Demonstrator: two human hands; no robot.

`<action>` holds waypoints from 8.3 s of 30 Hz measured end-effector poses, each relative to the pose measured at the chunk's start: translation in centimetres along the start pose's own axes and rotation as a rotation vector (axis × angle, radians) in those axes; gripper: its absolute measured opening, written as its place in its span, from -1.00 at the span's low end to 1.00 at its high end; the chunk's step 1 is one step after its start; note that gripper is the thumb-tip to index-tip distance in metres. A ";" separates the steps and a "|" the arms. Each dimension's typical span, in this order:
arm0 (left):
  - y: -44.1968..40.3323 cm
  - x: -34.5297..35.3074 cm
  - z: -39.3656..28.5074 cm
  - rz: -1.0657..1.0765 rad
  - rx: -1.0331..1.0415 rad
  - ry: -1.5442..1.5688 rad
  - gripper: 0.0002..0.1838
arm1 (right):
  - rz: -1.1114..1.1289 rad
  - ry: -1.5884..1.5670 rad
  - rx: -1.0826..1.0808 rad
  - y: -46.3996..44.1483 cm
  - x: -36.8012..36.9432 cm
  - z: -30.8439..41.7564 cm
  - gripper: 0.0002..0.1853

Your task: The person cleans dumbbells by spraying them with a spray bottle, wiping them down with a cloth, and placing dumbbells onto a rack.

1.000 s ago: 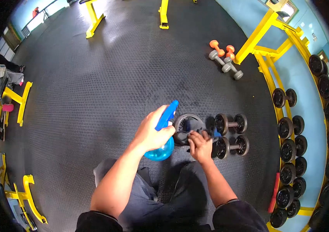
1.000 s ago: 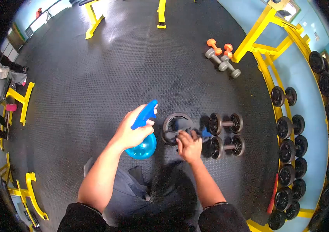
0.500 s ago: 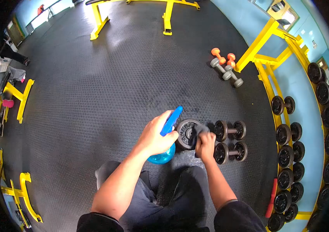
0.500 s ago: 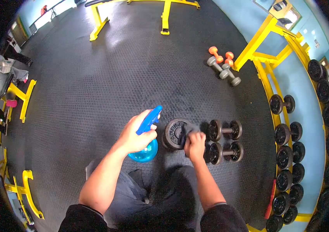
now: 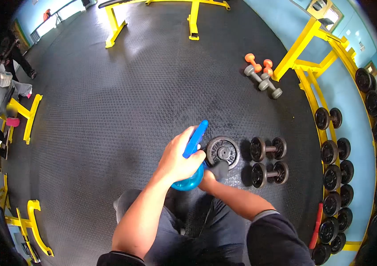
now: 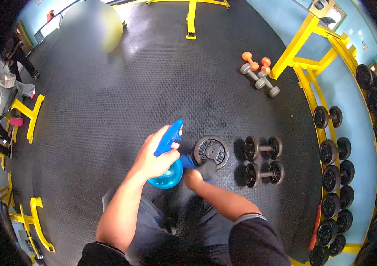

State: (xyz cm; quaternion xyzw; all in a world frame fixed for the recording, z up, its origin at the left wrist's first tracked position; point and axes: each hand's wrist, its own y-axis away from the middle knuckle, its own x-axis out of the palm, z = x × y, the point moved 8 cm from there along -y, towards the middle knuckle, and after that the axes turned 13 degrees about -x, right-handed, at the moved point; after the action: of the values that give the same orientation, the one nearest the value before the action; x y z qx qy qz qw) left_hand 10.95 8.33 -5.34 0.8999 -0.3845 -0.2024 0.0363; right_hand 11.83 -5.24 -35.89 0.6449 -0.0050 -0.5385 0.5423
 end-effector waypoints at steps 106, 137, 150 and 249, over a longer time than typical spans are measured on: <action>12.5 6.3 6.6 0.326 -0.508 -0.150 -0.39 | -0.989 -2.703 1.270 5.5 6.6 7.6 -0.83; -10.5 -4.6 -38.7 0.684 0.207 -0.562 -0.46 | -1.604 -2.749 1.835 46.5 -11.2 18.7 -0.87; -32.5 9.3 -47.8 1.051 0.299 -0.759 -0.46 | -1.820 -2.947 2.421 45.4 -17.2 9.4 -0.94; -39.6 70.4 -32.2 1.525 0.535 -1.916 0.32 | -1.310 -1.148 3.970 64.8 17.2 -20.0 -0.64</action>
State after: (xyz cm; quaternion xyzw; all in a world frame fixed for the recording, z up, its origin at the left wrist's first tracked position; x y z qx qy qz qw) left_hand 94.20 -16.60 -8.34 -0.0811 -0.7076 -0.6177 -0.3333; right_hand 70.50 -28.19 -5.44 0.0684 0.3627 -0.0298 0.9289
